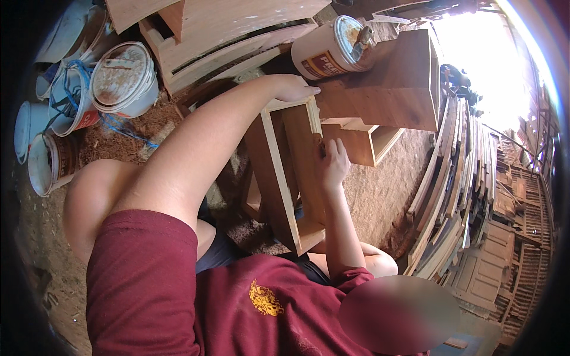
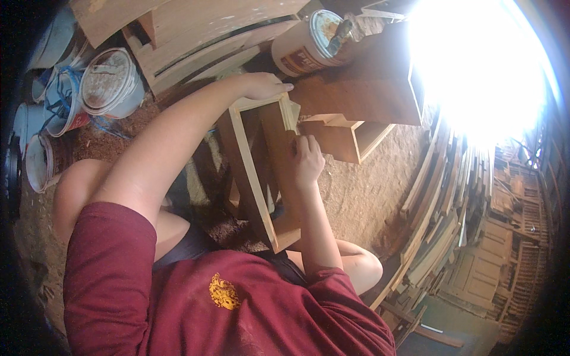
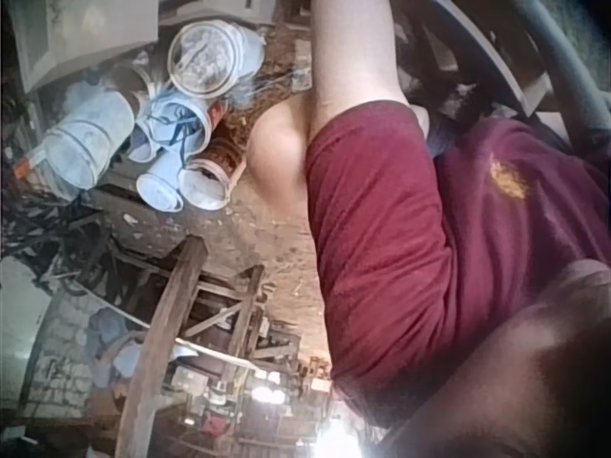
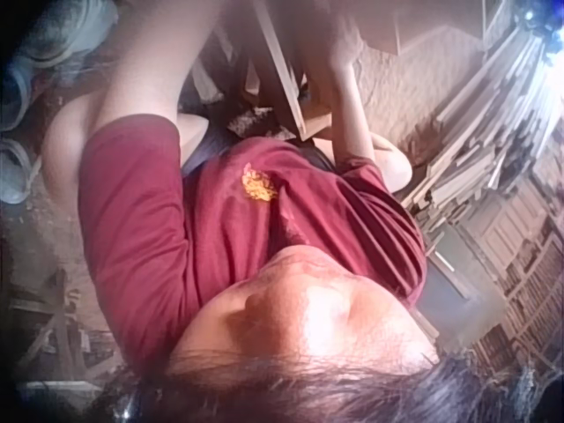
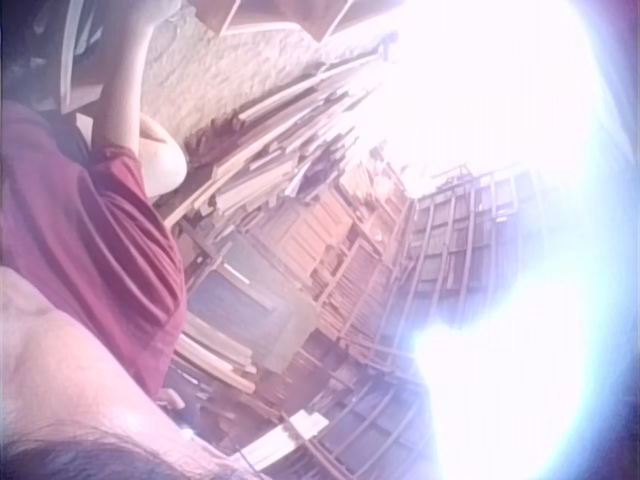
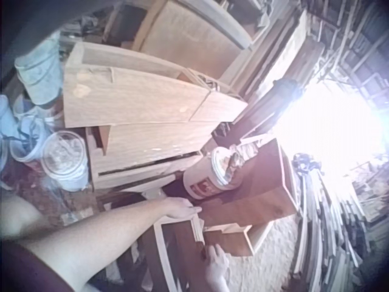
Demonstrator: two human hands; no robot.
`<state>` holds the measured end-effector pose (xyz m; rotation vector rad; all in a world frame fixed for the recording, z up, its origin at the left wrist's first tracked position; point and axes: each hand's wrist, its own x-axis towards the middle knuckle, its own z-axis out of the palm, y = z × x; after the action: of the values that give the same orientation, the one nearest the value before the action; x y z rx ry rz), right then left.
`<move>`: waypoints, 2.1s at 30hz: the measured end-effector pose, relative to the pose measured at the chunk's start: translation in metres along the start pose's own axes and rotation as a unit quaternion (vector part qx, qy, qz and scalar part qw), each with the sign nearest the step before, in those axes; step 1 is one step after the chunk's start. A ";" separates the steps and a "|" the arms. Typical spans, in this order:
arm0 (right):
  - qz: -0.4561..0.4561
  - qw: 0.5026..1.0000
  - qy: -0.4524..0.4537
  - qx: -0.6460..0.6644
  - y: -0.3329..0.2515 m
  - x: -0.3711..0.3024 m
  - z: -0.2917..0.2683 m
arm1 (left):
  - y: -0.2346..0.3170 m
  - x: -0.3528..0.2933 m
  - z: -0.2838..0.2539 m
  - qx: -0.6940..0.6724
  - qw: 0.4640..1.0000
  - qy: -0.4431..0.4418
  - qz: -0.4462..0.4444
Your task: The person sits on the floor and assembles a small rectangular wooden frame by hand, aligning and pressing the pieces together. The person repeatedly adjusts the frame's corners and sides to ensure a snug fit.
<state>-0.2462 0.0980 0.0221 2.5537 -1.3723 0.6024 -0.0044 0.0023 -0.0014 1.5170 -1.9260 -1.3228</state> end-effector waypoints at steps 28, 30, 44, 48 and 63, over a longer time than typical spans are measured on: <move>-0.007 1.000 0.001 -0.020 -0.020 0.074 0.035 | 0.002 0.006 0.001 -0.007 1.000 -0.011 -0.014; -0.018 1.000 0.019 0.007 -0.022 0.076 0.037 | -0.003 0.008 0.002 -0.007 1.000 -0.012 -0.017; -0.016 1.000 0.018 0.018 -0.023 0.079 0.040 | -0.001 0.006 -0.002 -0.014 0.999 -0.030 -0.019; 0.014 0.999 -0.035 -0.016 -0.018 0.061 0.031 | 0.000 0.003 0.001 0.006 1.000 -0.006 -0.004; -0.010 1.000 -0.001 -0.021 0.005 0.036 0.029 | 0.012 0.003 0.002 0.017 1.000 -0.002 -0.007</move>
<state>-0.2250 0.0584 0.0108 2.5320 -1.3433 0.5627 -0.0140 0.0001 0.0065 1.5475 -1.9533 -1.3066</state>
